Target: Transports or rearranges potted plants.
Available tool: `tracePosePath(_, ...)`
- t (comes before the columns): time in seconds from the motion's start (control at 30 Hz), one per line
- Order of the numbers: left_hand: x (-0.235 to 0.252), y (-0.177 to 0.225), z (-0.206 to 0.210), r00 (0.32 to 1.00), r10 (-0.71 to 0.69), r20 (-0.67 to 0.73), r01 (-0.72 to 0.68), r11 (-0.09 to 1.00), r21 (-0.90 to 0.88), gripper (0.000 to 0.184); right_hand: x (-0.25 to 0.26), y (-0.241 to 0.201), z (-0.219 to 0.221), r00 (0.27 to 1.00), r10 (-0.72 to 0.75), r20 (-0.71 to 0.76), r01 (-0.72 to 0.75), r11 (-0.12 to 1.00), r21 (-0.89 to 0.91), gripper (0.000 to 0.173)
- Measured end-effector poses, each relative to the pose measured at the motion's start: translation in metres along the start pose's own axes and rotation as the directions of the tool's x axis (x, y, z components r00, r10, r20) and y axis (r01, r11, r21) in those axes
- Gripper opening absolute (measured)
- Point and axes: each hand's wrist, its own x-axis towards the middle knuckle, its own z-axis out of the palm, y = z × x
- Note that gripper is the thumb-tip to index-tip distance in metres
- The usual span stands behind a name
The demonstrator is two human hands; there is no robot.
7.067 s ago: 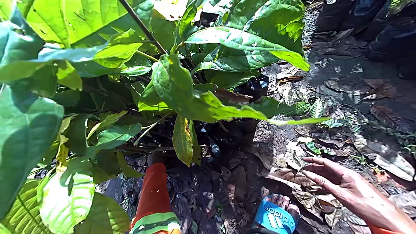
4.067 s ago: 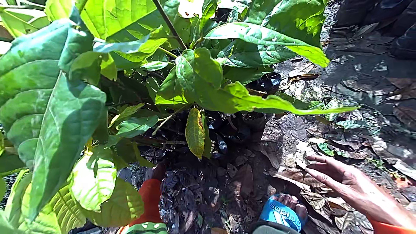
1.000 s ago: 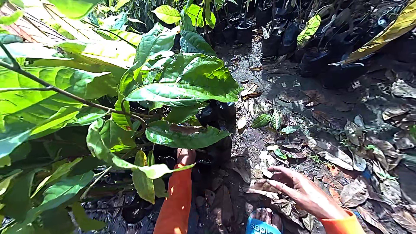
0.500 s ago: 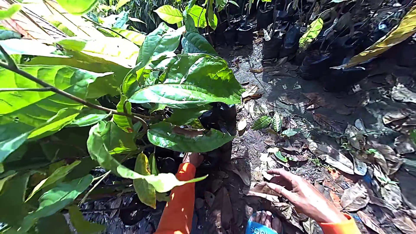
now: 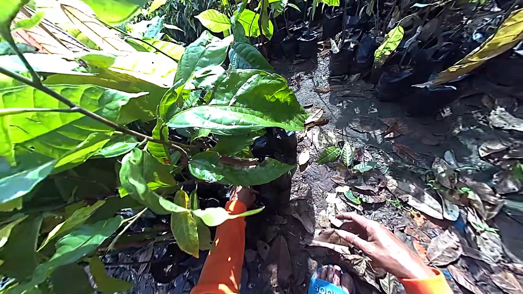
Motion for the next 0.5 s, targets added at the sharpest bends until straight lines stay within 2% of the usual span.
tracePosePath(0.17, -0.006, -0.012, 0.0, 0.997, 0.035, -0.066, -0.044, 0.99, -0.137, 0.047, -0.002, 0.001, -0.002, 1.0, 0.008, -0.003, -0.007, 1.0, 0.02, 0.051)
tracePosePath(0.27, -0.022, -0.019, 0.0, 0.976, 0.049, -0.212, -0.094, 0.973, -0.211, 0.043, -0.002, 0.003, -0.004, 1.0, -0.007, -0.024, 0.007, 1.0, 0.028, 0.051)
tracePosePath(0.33, -0.044, -0.02, 0.002, 0.913, 0.055, -0.404, -0.163, 0.958, -0.238, 0.039, -0.003, 0.001, -0.005, 1.0, -0.004, -0.026, 0.004, 1.0, 0.029, 0.051)
tracePosePath(0.4, -0.07, -0.023, 0.012, 0.79, 0.078, -0.608, -0.273, 0.933, -0.235, 0.029, -0.003, 0.002, -0.005, 1.0, -0.001, -0.026, 0.001, 1.0, 0.026, 0.05)
tracePosePath(0.43, -0.087, -0.024, 0.014, 0.808, 0.092, -0.582, -0.283, 0.927, -0.246, 0.027, -0.002, 0.003, -0.004, 0.999, -0.009, -0.03, 0.009, 1.0, 0.02, 0.05)
tracePosePath(0.47, -0.108, -0.026, 0.015, 0.885, 0.116, -0.45, -0.257, 0.929, -0.266, 0.027, -0.001, 0.004, -0.003, 0.999, -0.016, -0.03, 0.017, 1.0, 0.016, 0.05)
tracePosePath(0.5, -0.126, -0.03, 0.018, 0.959, 0.161, -0.232, -0.223, 0.936, -0.273, 0.028, -0.001, 0.006, -0.002, 1.0, -0.018, -0.025, 0.019, 1.0, 0.015, 0.049)
